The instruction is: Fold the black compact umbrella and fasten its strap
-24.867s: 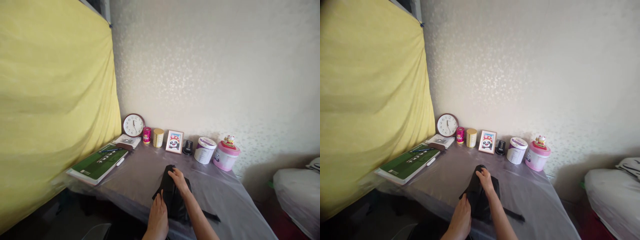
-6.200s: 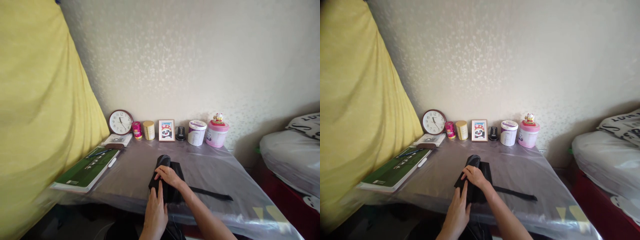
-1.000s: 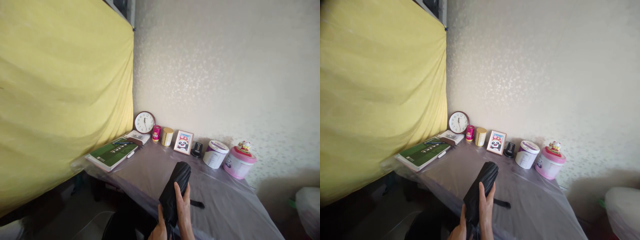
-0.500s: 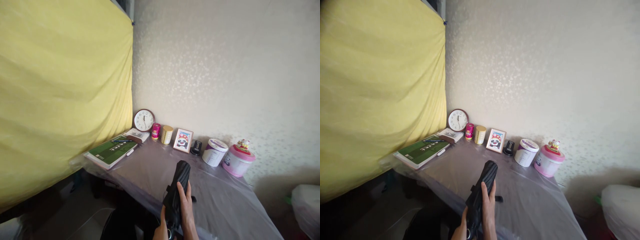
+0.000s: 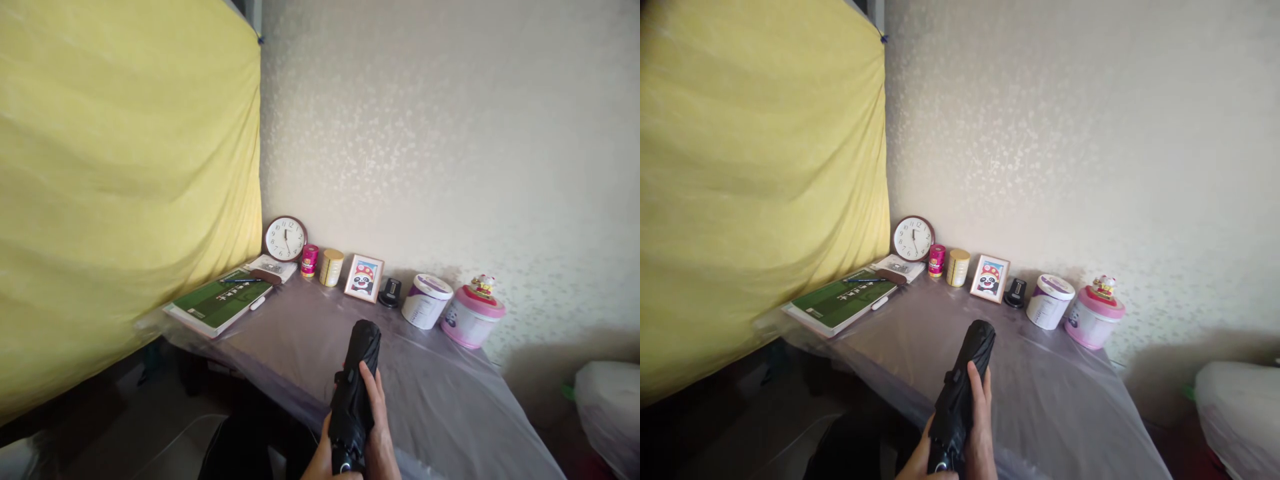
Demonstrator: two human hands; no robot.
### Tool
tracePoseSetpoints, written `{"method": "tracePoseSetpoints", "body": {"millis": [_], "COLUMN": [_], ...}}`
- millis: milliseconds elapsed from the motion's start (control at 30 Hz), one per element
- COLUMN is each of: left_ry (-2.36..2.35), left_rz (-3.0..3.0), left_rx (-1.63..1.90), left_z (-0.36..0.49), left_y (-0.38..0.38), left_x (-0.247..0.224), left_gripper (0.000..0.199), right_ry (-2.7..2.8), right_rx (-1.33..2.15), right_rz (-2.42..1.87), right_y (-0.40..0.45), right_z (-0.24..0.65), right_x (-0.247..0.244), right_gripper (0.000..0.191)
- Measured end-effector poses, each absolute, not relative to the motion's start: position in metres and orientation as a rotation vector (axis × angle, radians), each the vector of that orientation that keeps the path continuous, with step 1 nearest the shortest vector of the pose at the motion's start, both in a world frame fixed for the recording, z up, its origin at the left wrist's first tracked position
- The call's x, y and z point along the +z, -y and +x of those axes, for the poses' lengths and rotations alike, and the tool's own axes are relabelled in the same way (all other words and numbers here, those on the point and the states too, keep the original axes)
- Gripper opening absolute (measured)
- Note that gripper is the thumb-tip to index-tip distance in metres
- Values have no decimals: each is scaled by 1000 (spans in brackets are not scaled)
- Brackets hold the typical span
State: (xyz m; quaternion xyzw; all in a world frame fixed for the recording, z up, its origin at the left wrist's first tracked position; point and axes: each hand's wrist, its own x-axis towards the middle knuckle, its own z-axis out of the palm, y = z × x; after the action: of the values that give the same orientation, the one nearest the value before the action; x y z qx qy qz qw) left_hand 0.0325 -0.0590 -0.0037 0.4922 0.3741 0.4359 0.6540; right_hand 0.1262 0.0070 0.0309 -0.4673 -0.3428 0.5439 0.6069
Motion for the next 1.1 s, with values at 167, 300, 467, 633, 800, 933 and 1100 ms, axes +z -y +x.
{"method": "tracePoseSetpoints", "body": {"millis": [167,300,467,633,800,933,1100], "left_ry": [-1374,-1459,-1073,-949,-1384,-1423,-1053], "left_rz": [1320,1420,1300,1149,1388,1460,1320], "left_rx": [763,696,812,842,689,652,843], "left_z": [31,24,21,27,24,16,13], "left_y": [62,64,61,62,65,65,65], "left_x": [-11,-4,12,8,-3,-1,5], "left_gripper": [88,86,95,84,83,84,87], "right_ry": [874,836,688,723,852,836,751], "right_rx": [1105,1116,1279,1319,1178,1120,1291], "right_rz": [-1208,-1259,-1195,-1153,-1205,-1261,-1159], "right_y": [-9,-6,-10,-10,-5,-5,-9], "right_z": [124,125,127,128,126,125,127], "right_x": [36,35,32,33,37,35,27], "right_gripper": [56,56,54,54,55,52,50]}}
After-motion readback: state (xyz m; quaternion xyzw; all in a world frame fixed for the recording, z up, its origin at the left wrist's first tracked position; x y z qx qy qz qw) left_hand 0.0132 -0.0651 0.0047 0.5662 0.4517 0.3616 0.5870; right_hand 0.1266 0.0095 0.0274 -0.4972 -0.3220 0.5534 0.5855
